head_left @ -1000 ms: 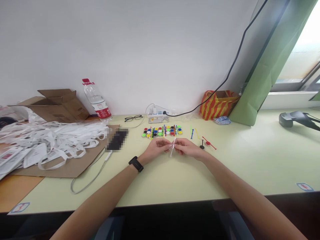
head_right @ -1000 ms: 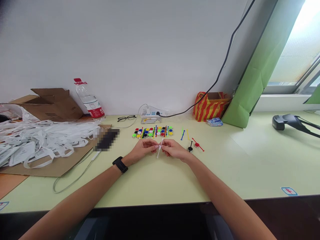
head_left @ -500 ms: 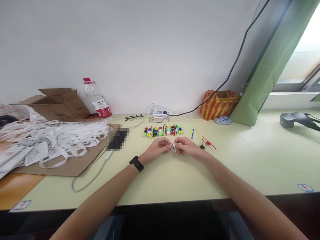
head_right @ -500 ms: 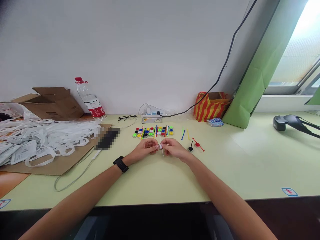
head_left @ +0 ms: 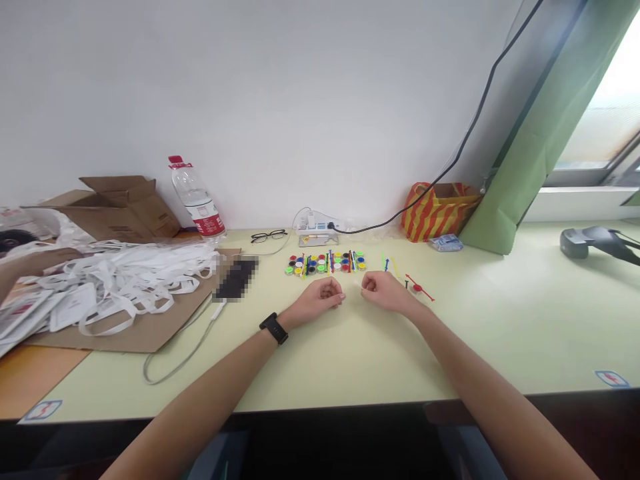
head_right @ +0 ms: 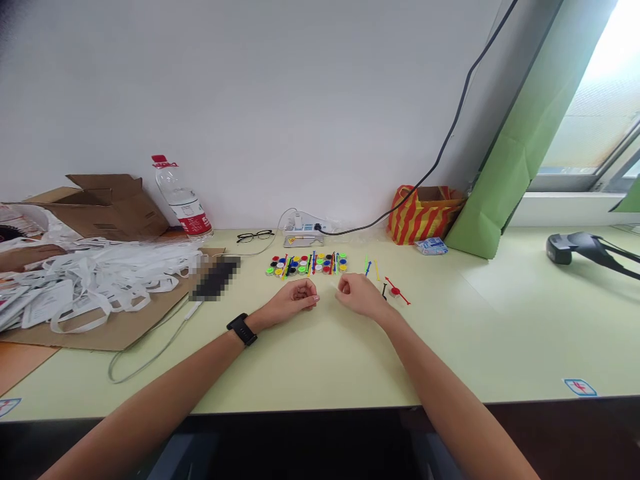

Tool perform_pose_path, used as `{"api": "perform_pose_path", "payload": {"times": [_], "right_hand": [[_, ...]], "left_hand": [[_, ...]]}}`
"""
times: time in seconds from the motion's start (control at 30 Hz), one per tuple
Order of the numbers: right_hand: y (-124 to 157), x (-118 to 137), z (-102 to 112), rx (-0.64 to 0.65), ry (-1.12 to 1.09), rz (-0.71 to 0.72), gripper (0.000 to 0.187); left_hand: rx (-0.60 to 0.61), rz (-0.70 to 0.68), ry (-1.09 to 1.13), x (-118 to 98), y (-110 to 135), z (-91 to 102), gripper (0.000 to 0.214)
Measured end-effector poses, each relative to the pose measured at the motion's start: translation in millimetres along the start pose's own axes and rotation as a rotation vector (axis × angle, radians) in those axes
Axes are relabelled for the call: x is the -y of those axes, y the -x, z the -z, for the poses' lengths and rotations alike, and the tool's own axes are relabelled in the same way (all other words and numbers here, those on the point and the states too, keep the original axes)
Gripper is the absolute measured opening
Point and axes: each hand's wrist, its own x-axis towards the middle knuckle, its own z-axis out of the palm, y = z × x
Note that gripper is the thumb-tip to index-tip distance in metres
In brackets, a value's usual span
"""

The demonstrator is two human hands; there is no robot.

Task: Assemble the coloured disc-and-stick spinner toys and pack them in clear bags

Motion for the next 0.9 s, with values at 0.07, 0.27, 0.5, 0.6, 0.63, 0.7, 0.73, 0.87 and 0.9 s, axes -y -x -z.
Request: {"api": "perform_pose_path", "payload": {"times": [0.07, 0.27, 0.5, 0.6, 0.63, 0.7, 0.73, 0.87, 0.9], "right_hand": [[-0.5, -4.4, 3.7, -0.055, 0.319, -0.116, 0.01], [-0.7, -19.4, 13.3, -0.065, 0.535, -0.293, 0.018], [-0.1, -32.4, 25.9, -0.092, 0.587, -0.33, 0.031], [-2.5, -32.7, 22.3, -0.157, 0.605, -0.227, 0.035], [-3.0, -32.4, 19.9, -0.166, 0.608, -0.19, 0.035], [-2.8, -31.2, 14.1, -0.13, 0.608, -0.133, 0.033], [-2.1, -30.5, 11.0, -0.096, 0.605, -0.11, 0.03], [1.3, -27.6, 0.6, -0.022, 0.603, -0.065, 0.028], [1.6, -27.3, -0.8, -0.03, 0.605, -0.075, 0.03]], "left_hand": [[-0.004, 0.0, 0.0, 0.0, 0.1, -0.4, 0.032], [-0.011, 0.008, -0.051, 1.0, 0.3, -0.1, 0.03], [0.002, 0.006, -0.063, 1.3, 0.5, 1.2, 0.026], [0.006, 0.01, -0.068, 1.2, 0.4, 1.4, 0.026], [0.006, 0.011, -0.073, 1.2, 0.4, 1.4, 0.025], [0.005, 0.011, -0.083, 1.4, 0.3, 1.6, 0.025], [0.004, 0.01, -0.088, 1.4, 0.4, 1.7, 0.025], [0.001, -0.005, -0.097, 0.9, 0.8, 1.8, 0.026], [0.001, -0.007, -0.098, 0.6, 0.9, 1.7, 0.026]]}}
